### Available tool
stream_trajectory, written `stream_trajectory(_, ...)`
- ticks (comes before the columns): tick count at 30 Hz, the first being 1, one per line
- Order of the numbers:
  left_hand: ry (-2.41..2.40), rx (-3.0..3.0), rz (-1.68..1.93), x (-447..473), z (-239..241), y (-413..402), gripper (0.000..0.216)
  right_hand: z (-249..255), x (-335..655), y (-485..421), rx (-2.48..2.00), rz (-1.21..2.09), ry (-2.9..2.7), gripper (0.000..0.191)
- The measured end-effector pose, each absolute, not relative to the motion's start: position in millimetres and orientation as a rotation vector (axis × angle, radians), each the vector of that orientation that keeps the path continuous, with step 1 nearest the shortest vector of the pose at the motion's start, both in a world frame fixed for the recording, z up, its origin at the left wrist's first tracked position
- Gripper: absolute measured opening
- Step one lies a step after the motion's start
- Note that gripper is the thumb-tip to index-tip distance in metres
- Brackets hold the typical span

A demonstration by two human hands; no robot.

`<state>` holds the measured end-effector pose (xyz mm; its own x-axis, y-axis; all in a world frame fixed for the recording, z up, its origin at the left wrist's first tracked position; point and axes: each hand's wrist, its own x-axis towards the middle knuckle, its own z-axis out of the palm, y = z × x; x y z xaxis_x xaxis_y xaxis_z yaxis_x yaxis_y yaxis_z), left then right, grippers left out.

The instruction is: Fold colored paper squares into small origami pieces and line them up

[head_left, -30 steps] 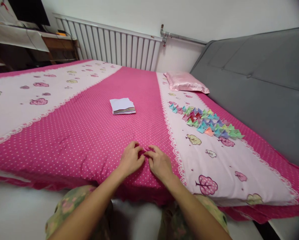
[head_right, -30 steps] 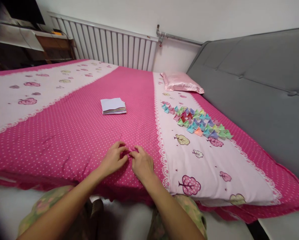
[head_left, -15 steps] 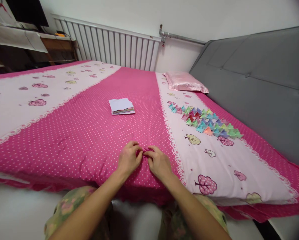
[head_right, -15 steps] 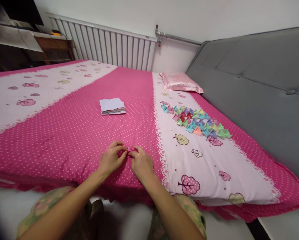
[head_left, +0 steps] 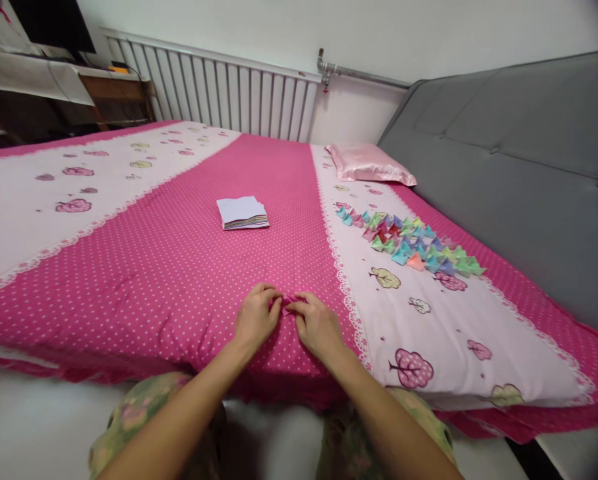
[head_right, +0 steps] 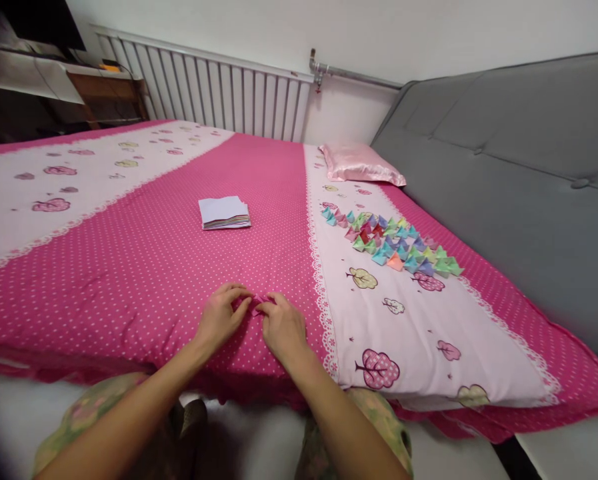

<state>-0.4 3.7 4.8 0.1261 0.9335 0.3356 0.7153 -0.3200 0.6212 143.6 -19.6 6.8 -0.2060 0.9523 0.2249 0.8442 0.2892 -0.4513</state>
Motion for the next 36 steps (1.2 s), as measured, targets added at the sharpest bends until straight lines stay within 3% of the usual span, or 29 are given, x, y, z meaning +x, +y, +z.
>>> stream_trajectory(8, 1.706, 1.978, 1.106, 0.8, 11.7, 0.8, 0.007, 6.6, 143.3, -19.2, -1.599, 0.310, -2.111, 0.030)
stream_trajectory(23, 1.733, 2.051, 0.983, 3.3, 7.7, 0.6, 0.017, 7.9, 144.0, -19.1, -1.619, 0.294, -2.131, 0.031)
stream_trajectory(36, 1.611, 2.089, 0.966, 4.9, 4.9, 2.8, 0.008, 8.1, 142.7, -18.9, -1.619, 0.300, -2.126, 0.032)
